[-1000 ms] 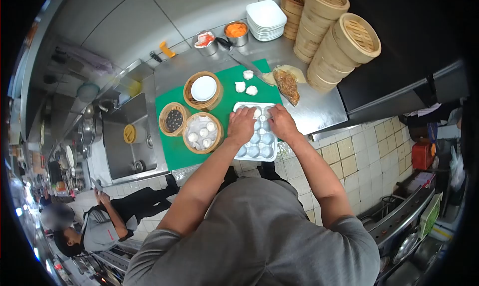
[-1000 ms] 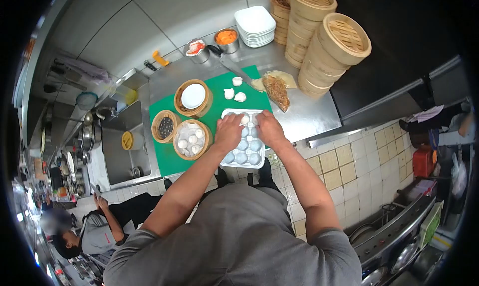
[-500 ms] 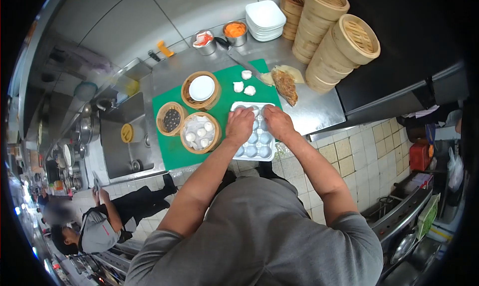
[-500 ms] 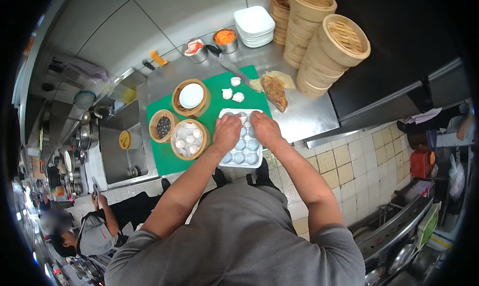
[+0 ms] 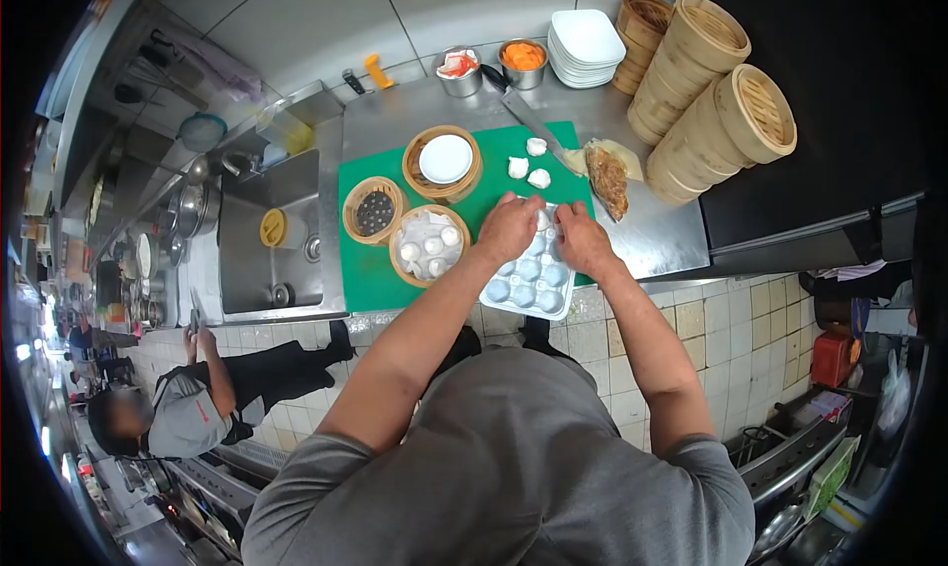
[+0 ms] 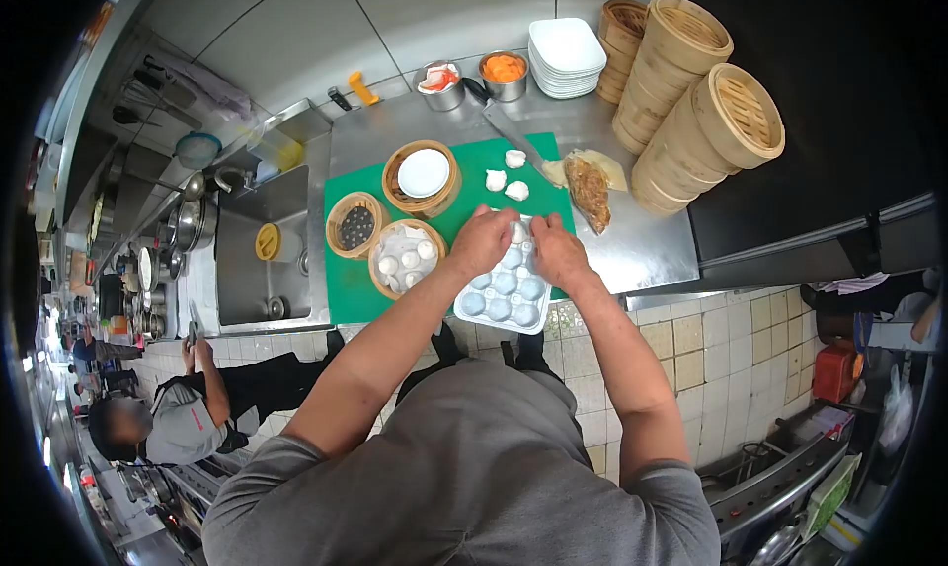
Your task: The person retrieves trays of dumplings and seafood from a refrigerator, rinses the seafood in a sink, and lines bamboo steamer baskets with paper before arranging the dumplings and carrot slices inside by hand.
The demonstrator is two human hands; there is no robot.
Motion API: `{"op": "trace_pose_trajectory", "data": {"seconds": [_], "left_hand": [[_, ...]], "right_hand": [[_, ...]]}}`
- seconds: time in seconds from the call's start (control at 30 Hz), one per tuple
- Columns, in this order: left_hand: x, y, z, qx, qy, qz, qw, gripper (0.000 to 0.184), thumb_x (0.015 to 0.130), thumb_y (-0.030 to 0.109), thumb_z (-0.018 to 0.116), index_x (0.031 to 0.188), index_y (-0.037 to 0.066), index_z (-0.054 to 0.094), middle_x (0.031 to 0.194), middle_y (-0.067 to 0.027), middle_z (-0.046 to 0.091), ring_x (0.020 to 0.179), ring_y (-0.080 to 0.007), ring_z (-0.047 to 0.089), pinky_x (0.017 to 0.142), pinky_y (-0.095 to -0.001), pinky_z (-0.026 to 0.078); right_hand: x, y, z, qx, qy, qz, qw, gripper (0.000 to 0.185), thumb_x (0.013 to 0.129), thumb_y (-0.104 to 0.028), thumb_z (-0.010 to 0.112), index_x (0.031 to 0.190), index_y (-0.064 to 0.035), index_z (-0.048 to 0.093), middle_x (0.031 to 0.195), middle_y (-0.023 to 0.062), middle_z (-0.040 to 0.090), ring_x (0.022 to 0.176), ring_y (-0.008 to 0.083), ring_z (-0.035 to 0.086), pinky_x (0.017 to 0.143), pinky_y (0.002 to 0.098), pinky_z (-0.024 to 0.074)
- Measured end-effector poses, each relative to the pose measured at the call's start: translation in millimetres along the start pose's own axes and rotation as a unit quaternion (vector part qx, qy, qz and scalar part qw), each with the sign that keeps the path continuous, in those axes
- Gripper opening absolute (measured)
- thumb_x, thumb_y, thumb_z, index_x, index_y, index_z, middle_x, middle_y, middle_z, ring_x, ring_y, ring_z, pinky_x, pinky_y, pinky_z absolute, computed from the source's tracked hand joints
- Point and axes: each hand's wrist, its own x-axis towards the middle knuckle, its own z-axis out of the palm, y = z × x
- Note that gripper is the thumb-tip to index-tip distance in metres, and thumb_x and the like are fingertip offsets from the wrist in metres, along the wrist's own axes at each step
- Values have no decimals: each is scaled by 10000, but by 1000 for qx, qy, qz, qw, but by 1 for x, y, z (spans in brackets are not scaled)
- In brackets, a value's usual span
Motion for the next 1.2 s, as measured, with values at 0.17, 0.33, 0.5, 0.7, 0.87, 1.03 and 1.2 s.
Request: {"op": "trace_pose_trajectory", "data": {"seconds": [0.17, 0.33, 0.5, 0.7, 0.87, 1.03, 1.2], "left_hand": [[-10, 13, 2, 55, -13, 9, 998, 368, 840, 103, 755, 1199, 113, 674, 1037, -117, 732, 1134, -333, 594, 975, -497, 474], [-1, 15, 12, 136, -33, 16, 990, 403, 833, 98, 762, 1224, 175, 704, 1056, -131, 733, 1129, -344, 612, 985, -488, 490], [17, 13, 0, 45, -136, -38, 989, 323, 853, 85, 749, 1167, 155, 727, 1096, -157, 733, 1126, -387, 662, 961, -498, 541], [20, 11, -3, 53, -158, -24, 986, 212, 873, 108, 753, 1081, 121, 716, 1058, -170, 745, 1088, -387, 680, 925, -491, 556], [19, 20, -6, 49, -133, -43, 989, 190, 885, 183, 751, 1065, 134, 714, 1038, -163, 749, 1049, -387, 693, 904, -497, 560], [18, 36, 7, 79, -74, -107, 988, 177, 903, 248, 738, 1030, 128, 710, 1009, -157, 750, 1030, -389, 698, 862, -521, 567], [22, 44, 6, 80, -36, -205, 975, 306, 855, 277, 768, 1069, 96, 647, 1036, -159, 739, 1044, -380, 683, 874, -529, 558]], "right_hand": [[1, 4, 4, 37, 19, -6, 999, 339, 814, -2, 676, 1128, -41, 553, 1170, 250, 573, 1043, 472, 646, 869, 554, 552], [0, 9, 8, 54, 14, -11, 998, 339, 805, 10, 675, 1119, -37, 557, 1168, 252, 572, 1051, 475, 638, 876, 549, 548], [2, 15, 9, 63, 14, -16, 998, 351, 806, 14, 692, 1124, -38, 554, 1172, 247, 567, 1062, 472, 635, 891, 539, 546], [2, 21, 13, 78, 17, -18, 997, 359, 809, 6, 707, 1128, -44, 548, 1165, 244, 559, 1054, 467, 635, 888, 535, 545], [0, 21, 8, 91, 18, -27, 995, 359, 808, 7, 705, 1125, -47, 545, 1150, 244, 560, 1049, 465, 634, 884, 534, 542], [1, 20, 6, 93, 20, -27, 995, 350, 811, 6, 699, 1117, -48, 539, 1153, 244, 561, 1061, 465, 629, 885, 536, 540], [0, 15, 4, 96, 22, -9, 995, 348, 813, 1, 694, 1125, -47, 545, 1171, 236, 568, 1060, 464, 634, 891, 535, 542]]}}
